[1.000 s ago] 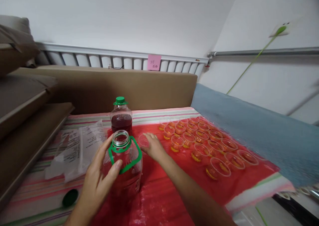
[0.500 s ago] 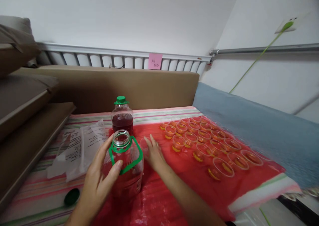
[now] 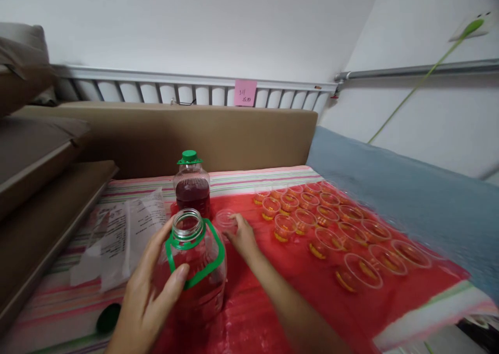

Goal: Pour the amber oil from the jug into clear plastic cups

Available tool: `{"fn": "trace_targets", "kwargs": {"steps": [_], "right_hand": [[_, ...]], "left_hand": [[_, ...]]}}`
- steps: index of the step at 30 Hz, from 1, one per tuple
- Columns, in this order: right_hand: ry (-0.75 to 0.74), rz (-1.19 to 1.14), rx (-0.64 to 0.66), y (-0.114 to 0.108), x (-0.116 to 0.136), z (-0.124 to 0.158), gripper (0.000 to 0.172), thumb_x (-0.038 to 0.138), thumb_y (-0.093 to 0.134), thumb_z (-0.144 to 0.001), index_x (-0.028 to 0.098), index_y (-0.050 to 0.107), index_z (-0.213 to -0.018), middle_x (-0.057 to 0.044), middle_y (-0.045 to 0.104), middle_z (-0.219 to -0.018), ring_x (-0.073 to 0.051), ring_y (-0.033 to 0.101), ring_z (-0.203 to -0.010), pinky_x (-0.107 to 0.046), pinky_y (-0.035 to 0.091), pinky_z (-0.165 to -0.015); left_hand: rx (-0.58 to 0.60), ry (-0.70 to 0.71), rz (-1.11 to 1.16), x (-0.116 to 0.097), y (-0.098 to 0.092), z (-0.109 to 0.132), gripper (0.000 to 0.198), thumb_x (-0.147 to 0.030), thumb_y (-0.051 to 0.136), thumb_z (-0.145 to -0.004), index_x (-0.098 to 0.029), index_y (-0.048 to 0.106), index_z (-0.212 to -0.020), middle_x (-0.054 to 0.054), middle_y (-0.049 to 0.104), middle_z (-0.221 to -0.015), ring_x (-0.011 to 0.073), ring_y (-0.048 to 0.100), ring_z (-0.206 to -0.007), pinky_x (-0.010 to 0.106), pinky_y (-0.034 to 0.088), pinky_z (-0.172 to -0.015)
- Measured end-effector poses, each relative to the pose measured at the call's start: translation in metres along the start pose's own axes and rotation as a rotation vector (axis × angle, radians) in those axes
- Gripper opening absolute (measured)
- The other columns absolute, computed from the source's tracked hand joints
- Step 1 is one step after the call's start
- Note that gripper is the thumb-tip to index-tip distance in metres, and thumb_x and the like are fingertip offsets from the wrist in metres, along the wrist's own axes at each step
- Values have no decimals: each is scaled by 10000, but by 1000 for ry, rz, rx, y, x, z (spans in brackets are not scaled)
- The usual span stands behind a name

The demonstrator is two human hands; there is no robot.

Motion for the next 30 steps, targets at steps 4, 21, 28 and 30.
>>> {"fn": "trace_targets", "kwargs": {"steps": [4,21,28,30], "right_hand": [[38,6,-51,3,-10,-22,315,147,715,-683,201,566,-956,-90,656,-1010,-261,635,-986,-408,502,-882],[296,-175,-547,-130,-80,101,529,412,599,-795,173,484,-1252,-168,592,-1273,-263,604,-1155,-427,512,-957],[406,-76,-591,-131,-129,71,620,379,678,-644,148,505,-1193,-178,653,-1164,-311,627,-1111,-455,511,-923],[404,-74,-590,-128,-130,57,620,389,694,-620,145,520,-1162,-176,664,-1137,-320,640,-1074,-460,510,-916]], "left_hand": [[-17,9,-53,-1,-2,0,540,-398,586,-868,-414,438,-1387,-42,501,-1467,271,449,-1349,478,350,-1132],[33,21,3,-7,3,-3,590,-449,584,-850,-328,429,-1406,11,485,-1473,316,408,-1368,513,259,-1171],[18,65,-38,-15,4,-2,549,-434,567,-866,-353,435,-1392,-1,504,-1455,280,423,-1362,465,293,-1159],[8,63,-27,-15,4,-1,541,-428,559,-872,-355,431,-1393,-5,496,-1461,271,412,-1369,460,280,-1165]]}}
Point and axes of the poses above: each hand's wrist, its own z-axis away from the middle knuckle, its own y-axis out of the palm, x = y × z, the point moved 9 cm from there along -z, towards the middle knuckle
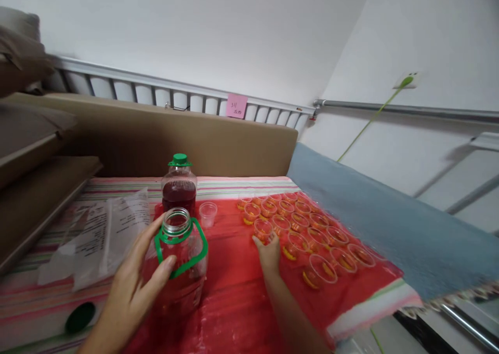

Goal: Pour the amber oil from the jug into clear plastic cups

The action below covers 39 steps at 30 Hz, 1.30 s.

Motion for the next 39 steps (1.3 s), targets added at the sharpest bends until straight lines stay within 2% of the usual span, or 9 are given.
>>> {"fn": "trace_targets", "kwargs": {"steps": [4,8,12,15,21,25,29,34,39], "right_hand": [[23,16,-1,9,-3,-11,660,438,716,-582,127,536,-1136,-200,648,-1155,-354,619,-1086,-480,478,-952],[59,19,10,7,-8,-13,610,474,700,-585,163,554,-1089,-183,657,-1135,-363,619,-1069,-501,463,-968],[61,-14,39,-3,10,-5,690,505,709,-562,142,530,-1121,-205,625,-1199,-377,597,-1117,-529,451,-988],[10,-145,140,-6,56,7,730,524,732,-581,158,503,-1170,-188,603,-1255,-338,603,-1143,-485,490,-968],[-218,-359,491,-2,206,45,658,487,761,-662,208,468,-1180,-169,600,-1294,-283,590,-1204,-464,492,-999],[-398,-341,636,0,277,74,646,484,757,-689,212,467,-1199,-176,594,-1310,-284,576,-1222,-481,501,-995],[-521,-271,698,4,310,94,643,460,754,-704,213,485,-1233,-156,615,-1285,-286,578,-1215,-498,489,-1008],[-637,-130,720,6,326,105,589,407,730,-730,232,522,-1252,-121,637,-1255,-280,602,-1178,-499,473,-1019],[-774,-13,682,0,342,111,571,423,718,-735,217,543,-1237,-124,664,-1203,-290,628,-1137,-484,504,-969]], "left_hand": [[7,16,-2,2,1,1,540,-403,561,-879,-354,424,-1399,-7,487,-1470,252,409,-1372,429,284,-1165],[13,58,2,-3,2,0,537,-360,551,-893,-328,408,-1409,18,471,-1482,239,404,-1376,405,316,-1149],[42,83,14,-12,4,-2,528,-340,542,-895,-260,412,-1401,78,472,-1477,245,411,-1373,423,331,-1141],[57,74,26,-15,4,-3,538,-337,543,-889,-233,414,-1401,102,472,-1474,257,407,-1373,442,322,-1144],[69,87,54,-15,2,-1,561,-333,555,-876,-220,411,-1406,120,469,-1472,279,399,-1373,485,286,-1154],[69,122,73,-18,1,-2,557,-320,562,-869,-212,422,-1397,126,487,-1454,281,420,-1355,487,316,-1136],[53,142,99,-19,0,-3,559,-310,580,-858,-223,433,-1389,130,513,-1427,289,446,-1332,502,339,-1118],[65,136,100,-19,-1,-4,560,-333,577,-862,-236,426,-1392,138,507,-1428,299,444,-1331,545,335,-1109],[76,130,91,-21,-3,-4,551,-341,575,-863,-210,431,-1378,135,509,-1431,278,444,-1333,516,335,-1120]]}}
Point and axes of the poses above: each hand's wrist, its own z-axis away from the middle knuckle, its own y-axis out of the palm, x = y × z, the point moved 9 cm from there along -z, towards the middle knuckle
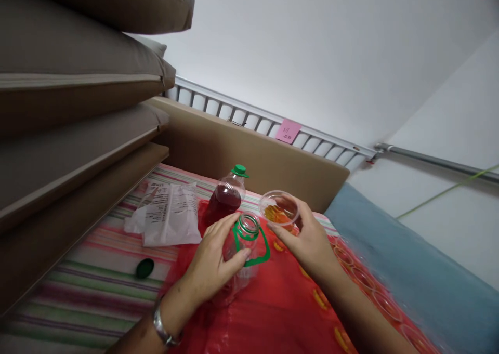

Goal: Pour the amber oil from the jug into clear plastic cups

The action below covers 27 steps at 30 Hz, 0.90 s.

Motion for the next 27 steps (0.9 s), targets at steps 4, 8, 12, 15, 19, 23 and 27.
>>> {"fn": "trace_targets", "kwargs": {"steps": [4,8,12,15,19,23,27], "right_hand": [[-56,112,6,-2,9,-3,560,425,705,-732,208,553,-1225,-124,675,-1183,-300,643,-1109,-486,515,-938],[-112,186,8,-3,14,-4,553,425,685,-742,216,553,-1236,-117,678,-1175,-294,652,-1088,-469,523,-918],[-168,258,26,-2,20,-5,537,429,661,-759,219,551,-1242,-115,669,-1186,-293,645,-1095,-468,517,-926],[-218,298,27,-2,26,-5,522,406,651,-768,215,549,-1243,-118,664,-1193,-298,635,-1107,-473,516,-929],[-275,349,46,-1,31,-5,499,337,621,-785,213,527,-1259,-124,655,-1211,-306,620,-1132,-489,513,-931],[-312,405,64,-1,37,-5,483,277,575,-803,212,503,-1276,-131,643,-1222,-303,616,-1129,-492,514,-931],[-355,435,73,-1,42,-5,478,253,558,-803,213,499,-1276,-123,643,-1210,-297,616,-1121,-471,522,-923]], "left_hand": [[2,4,6,-1,0,0,542,-340,565,-869,-220,426,-1379,129,509,-1433,273,445,-1334,519,339,-1116],[-8,3,9,-1,-1,-1,552,-342,580,-858,-225,435,-1377,125,516,-1426,283,452,-1330,525,348,-1112],[0,4,11,-1,0,-2,550,-346,575,-864,-227,427,-1380,123,510,-1431,277,444,-1336,514,344,-1116],[5,3,12,-1,0,-1,552,-347,574,-867,-218,422,-1381,123,502,-1438,272,435,-1340,509,335,-1121],[14,-2,10,1,2,0,553,-356,567,-874,-208,411,-1384,118,490,-1448,257,421,-1345,497,320,-1129],[22,-13,7,4,4,0,554,-355,558,-879,-197,405,-1388,119,486,-1450,247,414,-1347,480,311,-1133],[19,-8,6,3,3,0,558,-349,562,-876,-186,406,-1386,123,487,-1447,245,415,-1346,465,312,-1134]]}}
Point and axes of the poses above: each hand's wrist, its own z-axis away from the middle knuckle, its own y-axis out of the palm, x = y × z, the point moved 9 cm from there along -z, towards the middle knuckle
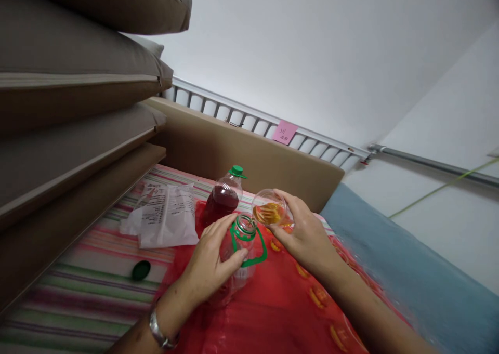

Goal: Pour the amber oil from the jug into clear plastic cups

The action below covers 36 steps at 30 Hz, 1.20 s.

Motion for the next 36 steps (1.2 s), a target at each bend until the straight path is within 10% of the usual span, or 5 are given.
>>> {"fn": "trace_targets", "kwargs": {"steps": [36], "right_hand": [[-338,230,-4,-8,32,-9,522,105,513,-842,172,422,-1351,-173,580,-1299,-309,530,-1229,-540,480,-981]], "left_hand": [[-9,18,9,-1,0,-1,560,-360,575,-869,-211,412,-1385,116,492,-1445,261,421,-1345,483,318,-1131]]}}
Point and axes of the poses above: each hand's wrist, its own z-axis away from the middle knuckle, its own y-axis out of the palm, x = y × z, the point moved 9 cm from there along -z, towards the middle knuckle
